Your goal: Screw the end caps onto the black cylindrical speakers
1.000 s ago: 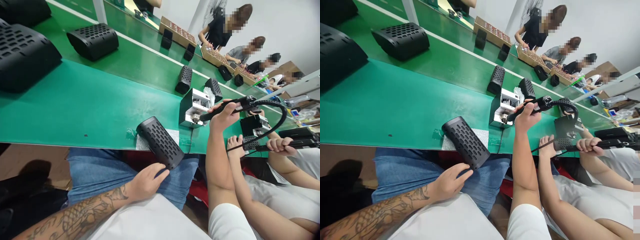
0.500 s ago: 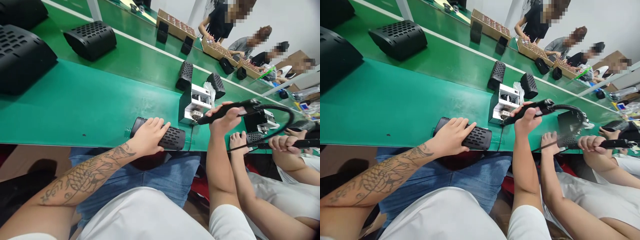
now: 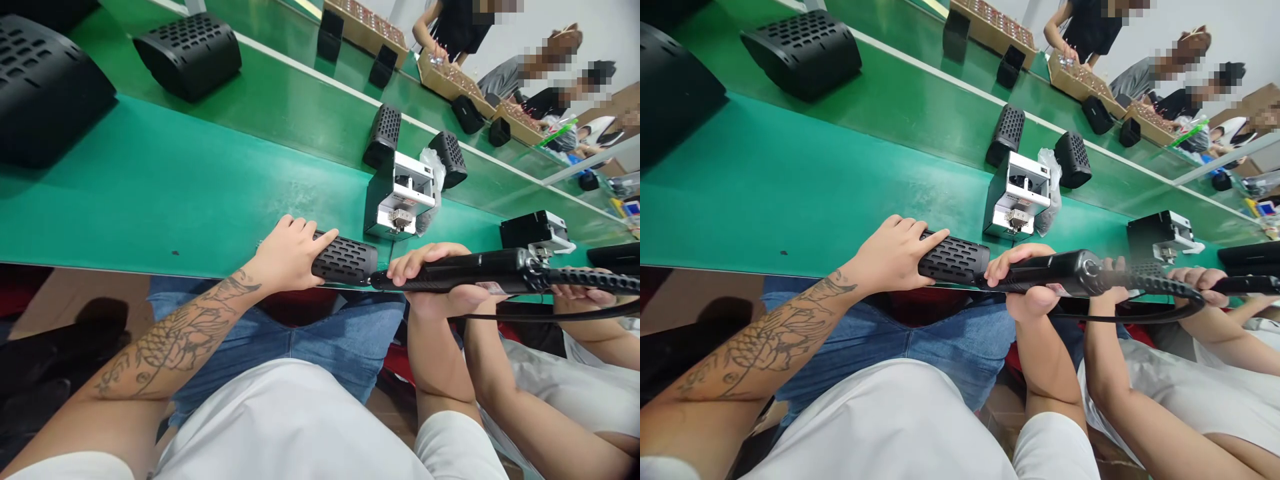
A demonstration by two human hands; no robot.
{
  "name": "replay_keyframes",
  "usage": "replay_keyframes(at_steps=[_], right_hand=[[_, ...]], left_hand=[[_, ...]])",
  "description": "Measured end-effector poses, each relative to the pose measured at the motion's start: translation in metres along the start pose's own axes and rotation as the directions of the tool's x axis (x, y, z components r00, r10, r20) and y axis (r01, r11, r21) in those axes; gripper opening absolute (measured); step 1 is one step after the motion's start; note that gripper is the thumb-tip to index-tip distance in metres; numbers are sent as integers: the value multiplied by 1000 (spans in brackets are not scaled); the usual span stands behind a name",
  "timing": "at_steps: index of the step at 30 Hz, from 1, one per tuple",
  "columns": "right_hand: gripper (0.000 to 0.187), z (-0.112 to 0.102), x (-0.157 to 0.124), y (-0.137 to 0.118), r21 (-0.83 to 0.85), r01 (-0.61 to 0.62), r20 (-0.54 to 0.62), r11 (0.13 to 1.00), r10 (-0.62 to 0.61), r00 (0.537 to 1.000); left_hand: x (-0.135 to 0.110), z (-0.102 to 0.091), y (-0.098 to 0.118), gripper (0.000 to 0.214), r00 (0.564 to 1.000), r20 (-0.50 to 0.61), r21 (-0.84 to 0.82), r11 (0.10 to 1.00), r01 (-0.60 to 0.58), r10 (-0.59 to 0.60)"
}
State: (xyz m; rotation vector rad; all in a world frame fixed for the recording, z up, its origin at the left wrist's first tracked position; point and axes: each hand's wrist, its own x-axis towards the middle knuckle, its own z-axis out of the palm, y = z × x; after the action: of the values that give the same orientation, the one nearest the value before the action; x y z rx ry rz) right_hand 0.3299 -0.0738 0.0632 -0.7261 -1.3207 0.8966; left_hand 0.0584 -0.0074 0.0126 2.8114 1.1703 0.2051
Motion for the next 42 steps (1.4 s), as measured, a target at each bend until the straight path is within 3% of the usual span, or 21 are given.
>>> replay_keyframes(at_steps=[10, 13, 21, 25, 28, 30, 33, 35, 38, 42], right_hand=[[60, 23, 7, 1, 78, 44, 56, 996, -48, 997], [59, 24, 10, 4, 124, 45, 131, 991, -61, 989], [59, 25, 3, 7, 112, 16, 180, 994, -36, 983], [65, 20, 5, 2, 37, 18, 48, 999, -19, 999], [70, 3, 28, 2, -38, 110, -124, 993, -114, 986], [68, -13, 53, 8, -136, 193, -281, 972, -225, 933], [59, -38, 90, 28, -326, 255, -452, 910, -387, 804], [55, -51, 105, 43, -384, 236, -470, 893, -409, 782], [57, -61, 110, 59, -387, 191, -447, 902, -365, 817], [60, -61, 107, 62, -401, 253, -488, 880, -439, 754]], left_hand=[[-1, -1, 3, 99, 1000, 7, 36, 999, 12, -13], [-2, -2, 4, 101, 1000, 19, 43, 999, 16, -17], [-3, -2, 5, 106, 999, 19, 13, 1000, 28, -28], [-6, -1, 9, 109, 998, 14, 24, 998, 58, -58], [-7, 4, 17, 113, 990, -3, 28, 989, 143, -143], [-8, 8, 23, 111, 979, -47, 13, 980, 198, -197], [-13, 11, 22, 101, 974, -107, -25, 979, 200, -202], [-20, 11, 11, 90, 982, -125, -87, 988, 129, -139], [-36, 13, -17, 80, 983, -176, -261, 965, 0, -48], [-57, 36, -50, 102, 965, -231, -510, 860, -8, -128]])
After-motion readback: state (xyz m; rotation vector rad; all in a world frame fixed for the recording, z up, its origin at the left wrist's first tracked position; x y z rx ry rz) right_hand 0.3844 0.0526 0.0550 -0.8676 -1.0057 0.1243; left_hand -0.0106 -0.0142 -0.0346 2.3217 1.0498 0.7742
